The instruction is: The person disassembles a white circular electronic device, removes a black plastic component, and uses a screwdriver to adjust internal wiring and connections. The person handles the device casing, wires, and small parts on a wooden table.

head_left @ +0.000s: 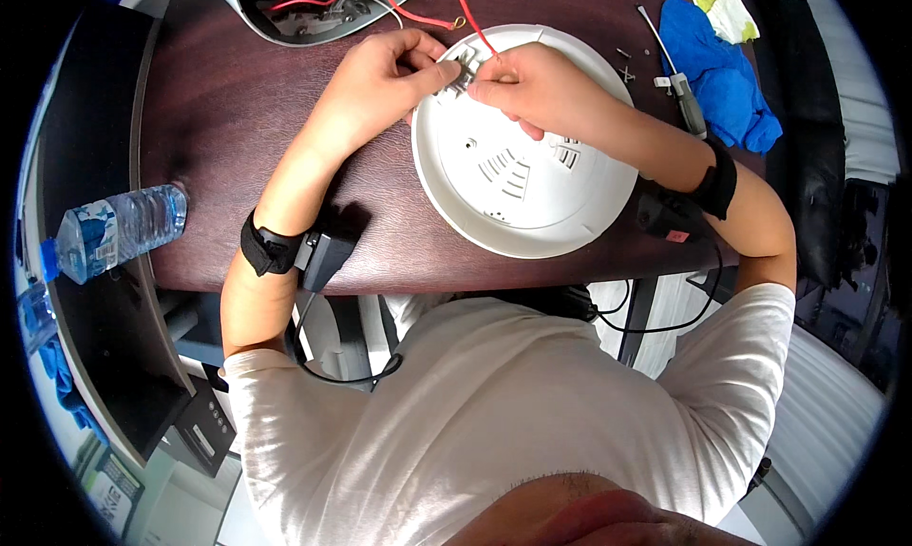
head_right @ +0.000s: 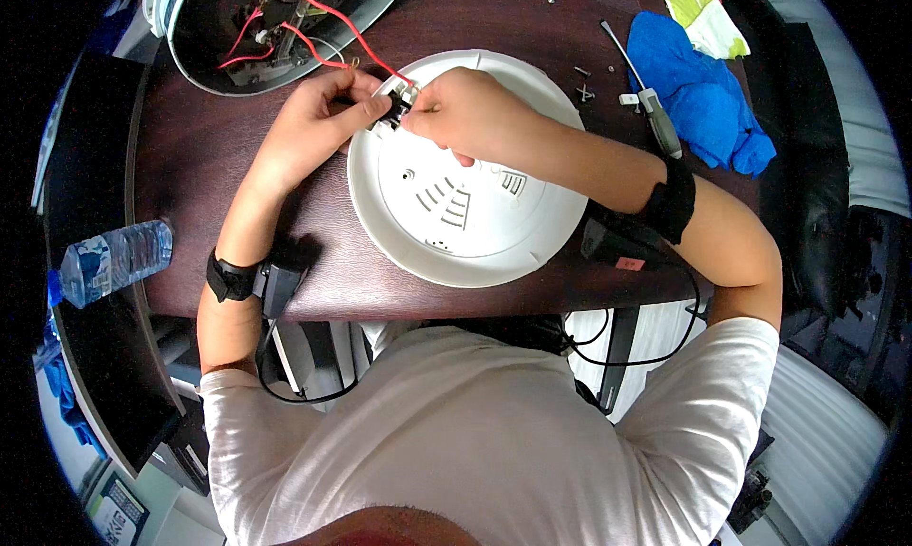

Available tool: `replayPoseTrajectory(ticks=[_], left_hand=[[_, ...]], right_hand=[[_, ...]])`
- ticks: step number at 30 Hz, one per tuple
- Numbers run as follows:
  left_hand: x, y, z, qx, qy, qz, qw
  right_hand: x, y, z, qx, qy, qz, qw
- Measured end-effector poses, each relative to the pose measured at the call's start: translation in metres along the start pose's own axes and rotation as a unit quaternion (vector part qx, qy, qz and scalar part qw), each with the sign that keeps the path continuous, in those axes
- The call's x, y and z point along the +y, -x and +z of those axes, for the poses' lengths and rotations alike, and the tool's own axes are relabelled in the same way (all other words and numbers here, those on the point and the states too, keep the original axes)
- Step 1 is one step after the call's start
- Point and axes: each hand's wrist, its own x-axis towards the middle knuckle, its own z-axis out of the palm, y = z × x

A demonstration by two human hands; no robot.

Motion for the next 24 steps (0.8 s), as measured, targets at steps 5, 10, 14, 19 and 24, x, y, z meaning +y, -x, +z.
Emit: replayPoseTrajectory(ticks=[5,10,14,19,24], left_hand=[[-0.003,-0.001,0.003,-0.006,0.001,0.054,0.999],[0.001,0.0,-0.002,-0.033,-0.008,0.03,0.999],[0.003,0.001,-0.002,-0.057,0.02,-0.003,0.998],[0.002,0.002,0.0,-0.07,0.035,-0.021,0.997],[0.002,0.003,0.001,-0.063,0.057,-0.029,0.996]], right_hand=[[0.003,0.002,0.002,0.006,-0.03,0.003,1.0],[0.006,0.004,0.003,0.012,-0.021,-0.028,0.999],[0.009,0.007,0.007,0.037,0.013,-0.056,0.998],[0.012,0.01,0.01,0.108,0.118,-0.158,0.974],[0.008,0.013,0.015,0.186,0.228,-0.199,0.935]])
